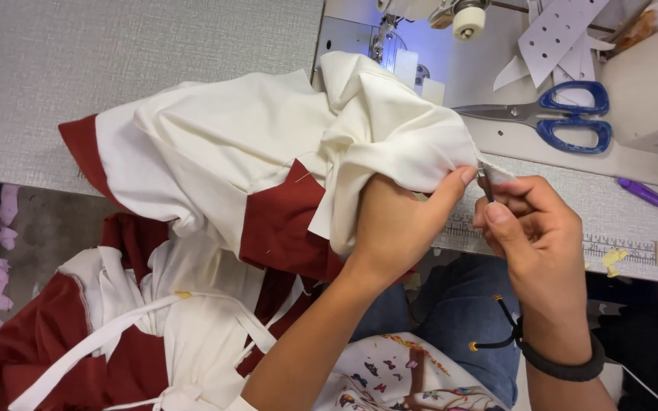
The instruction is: Trimming excess threads and fabric edges from a garment using thread snips at a sewing workstation.
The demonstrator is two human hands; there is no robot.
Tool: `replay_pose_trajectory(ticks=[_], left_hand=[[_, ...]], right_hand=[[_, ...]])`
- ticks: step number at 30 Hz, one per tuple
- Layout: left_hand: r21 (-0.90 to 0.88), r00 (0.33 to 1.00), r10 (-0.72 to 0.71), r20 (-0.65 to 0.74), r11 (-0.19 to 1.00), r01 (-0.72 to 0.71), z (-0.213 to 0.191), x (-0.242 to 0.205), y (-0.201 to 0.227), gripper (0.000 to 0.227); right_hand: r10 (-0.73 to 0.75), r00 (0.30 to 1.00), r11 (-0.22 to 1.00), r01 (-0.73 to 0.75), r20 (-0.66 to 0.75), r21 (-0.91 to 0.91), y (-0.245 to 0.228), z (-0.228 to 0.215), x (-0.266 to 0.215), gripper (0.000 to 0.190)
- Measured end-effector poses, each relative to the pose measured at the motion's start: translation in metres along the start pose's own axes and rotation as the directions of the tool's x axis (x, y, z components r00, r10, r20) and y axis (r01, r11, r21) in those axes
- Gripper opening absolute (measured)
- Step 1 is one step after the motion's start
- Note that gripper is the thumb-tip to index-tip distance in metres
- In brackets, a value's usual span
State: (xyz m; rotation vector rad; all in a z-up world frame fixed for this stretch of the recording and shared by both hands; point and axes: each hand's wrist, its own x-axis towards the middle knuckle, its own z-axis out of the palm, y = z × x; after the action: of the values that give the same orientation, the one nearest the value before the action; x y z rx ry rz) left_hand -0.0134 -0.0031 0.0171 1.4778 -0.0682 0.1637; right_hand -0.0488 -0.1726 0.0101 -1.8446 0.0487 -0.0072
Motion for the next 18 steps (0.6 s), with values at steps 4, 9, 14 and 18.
replay_pose_trajectory(ticks=[4,9,14,18], left_hand=[[0.042,1.0,-0.009,-0.006,0.999,0.01,0.002,-0.002,-0.003,0.017],[0.119,0.99,0.123,0.065,0.984,-0.13,0.004,-0.002,-0.007,0.018],[0.064,0.996,-0.023,0.085,0.998,0.017,0.0,-0.002,0.006,0.018],[-0.022,0.991,-0.126,0.049,0.992,0.127,0.001,0.0,0.009,0.014]], right_hand=[[0.016,1.0,0.999,-0.016,-0.006,-0.046,-0.001,-0.003,0.002,0.025],[-0.072,0.997,0.996,0.073,0.015,-0.047,0.0,-0.005,0.011,0.027],[-0.056,0.996,0.989,0.045,0.071,0.142,0.004,-0.01,0.017,0.023],[0.022,0.983,0.909,-0.097,0.184,0.406,0.004,-0.015,0.021,0.024]])
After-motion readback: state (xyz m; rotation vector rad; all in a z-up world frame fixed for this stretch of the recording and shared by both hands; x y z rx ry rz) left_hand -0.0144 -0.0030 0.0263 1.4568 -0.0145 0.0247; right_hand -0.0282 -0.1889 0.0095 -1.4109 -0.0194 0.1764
